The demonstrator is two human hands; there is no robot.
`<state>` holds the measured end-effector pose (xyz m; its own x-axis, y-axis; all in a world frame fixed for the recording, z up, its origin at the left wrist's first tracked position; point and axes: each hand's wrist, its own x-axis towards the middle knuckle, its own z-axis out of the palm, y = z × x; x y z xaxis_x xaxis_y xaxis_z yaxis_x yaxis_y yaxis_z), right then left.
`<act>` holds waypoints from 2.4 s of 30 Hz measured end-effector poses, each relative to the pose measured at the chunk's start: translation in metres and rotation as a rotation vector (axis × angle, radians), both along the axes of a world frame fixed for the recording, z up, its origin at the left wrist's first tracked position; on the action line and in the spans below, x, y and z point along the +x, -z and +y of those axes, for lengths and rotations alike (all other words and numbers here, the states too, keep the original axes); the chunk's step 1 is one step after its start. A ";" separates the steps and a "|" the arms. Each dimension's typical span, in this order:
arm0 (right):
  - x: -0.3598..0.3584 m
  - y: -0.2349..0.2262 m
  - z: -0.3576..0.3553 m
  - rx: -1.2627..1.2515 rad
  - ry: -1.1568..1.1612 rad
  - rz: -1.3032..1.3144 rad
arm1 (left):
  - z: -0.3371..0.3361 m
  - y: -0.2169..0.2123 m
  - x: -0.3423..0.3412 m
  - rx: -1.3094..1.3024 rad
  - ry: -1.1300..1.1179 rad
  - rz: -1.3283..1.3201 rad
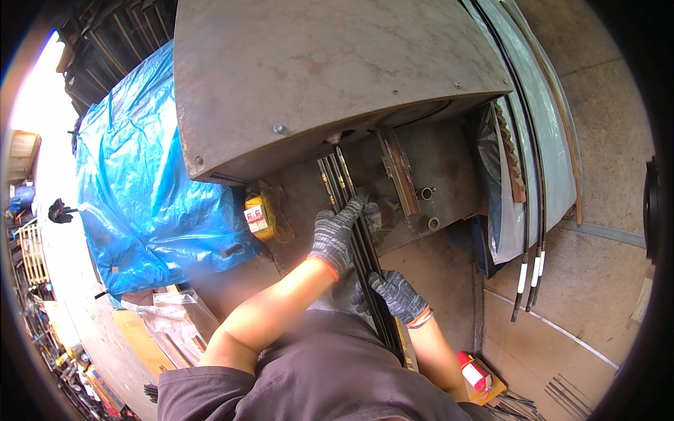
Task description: The person removes long black metal rods from a machine, gathers them into a bundle, and carries them to a nearby pallet. They then place the bundle onto the pallet with other similar rods.
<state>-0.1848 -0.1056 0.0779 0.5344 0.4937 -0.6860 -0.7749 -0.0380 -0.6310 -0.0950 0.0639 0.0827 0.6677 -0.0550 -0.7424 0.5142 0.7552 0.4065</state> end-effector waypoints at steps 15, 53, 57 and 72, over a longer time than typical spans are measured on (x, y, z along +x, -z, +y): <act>-0.020 -0.013 -0.016 -0.040 -0.039 -0.052 | 0.002 0.006 -0.001 -0.148 0.024 -0.037; -0.041 0.013 -0.032 -0.249 -0.003 -0.099 | -0.002 0.002 0.008 -0.170 0.059 -0.092; -0.044 -0.003 -0.033 -0.222 0.013 -0.047 | -0.004 0.003 0.007 -0.200 0.067 -0.099; -0.040 -0.001 -0.032 -0.372 -0.032 -0.116 | -0.007 0.001 0.012 -0.180 0.086 -0.106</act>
<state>-0.2249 -0.1375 0.0786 0.6070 0.2404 -0.7574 -0.6942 -0.3035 -0.6527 -0.0834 0.0565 0.0818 0.7287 -0.2399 -0.6415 0.5412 0.7757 0.3247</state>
